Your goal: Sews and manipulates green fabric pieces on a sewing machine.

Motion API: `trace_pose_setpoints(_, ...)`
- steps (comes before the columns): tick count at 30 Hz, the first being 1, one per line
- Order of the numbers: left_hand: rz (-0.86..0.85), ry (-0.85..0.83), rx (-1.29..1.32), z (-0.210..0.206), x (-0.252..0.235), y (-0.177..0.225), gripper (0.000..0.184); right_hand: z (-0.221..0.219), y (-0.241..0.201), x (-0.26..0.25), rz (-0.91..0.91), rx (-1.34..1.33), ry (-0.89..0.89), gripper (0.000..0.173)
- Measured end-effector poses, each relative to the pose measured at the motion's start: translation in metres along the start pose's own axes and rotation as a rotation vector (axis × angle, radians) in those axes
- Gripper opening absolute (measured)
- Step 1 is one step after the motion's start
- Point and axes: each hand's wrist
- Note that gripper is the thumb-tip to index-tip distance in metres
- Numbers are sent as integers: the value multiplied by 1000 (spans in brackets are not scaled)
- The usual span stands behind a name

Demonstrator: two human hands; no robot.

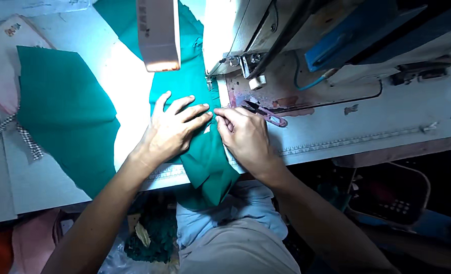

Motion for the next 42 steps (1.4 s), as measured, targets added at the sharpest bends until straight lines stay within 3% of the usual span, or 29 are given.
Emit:
trace_pose_setpoints(12,5,3,-20,3,-13,-19,46,-12,7,-18,127,148,85,26)
trace_pose_setpoints(25,59,25,-43,8,-33,-42,47,-37,20,-54,16,116,277,24)
trace_pose_setpoints(31,121,84,35,18,-54,-64,41,-26,21,-18,11,0,272,27)
trace_pose_setpoints(34,305,83,-57,20,-85,-84,50,-29,26,2,-10,-33,307,23)
trace_pose_setpoints(37,642,30,33,53,-97,-60,64,-30,30,13,27,-52,344,21)
trace_pose_setpoints(39,690,176,46,55,-78,-43,64,-27,30,20,55,-74,330,26)
trace_pose_setpoints(42,717,469,14,32,-25,1,42,-20,25,30,69,-80,217,44)
Point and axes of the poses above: each hand's wrist, its own x-axis away from the middle knuckle, its own z-axis out of the back of the hand, y = z × x, and after that the axes turned 11 degrees about x, right-handed
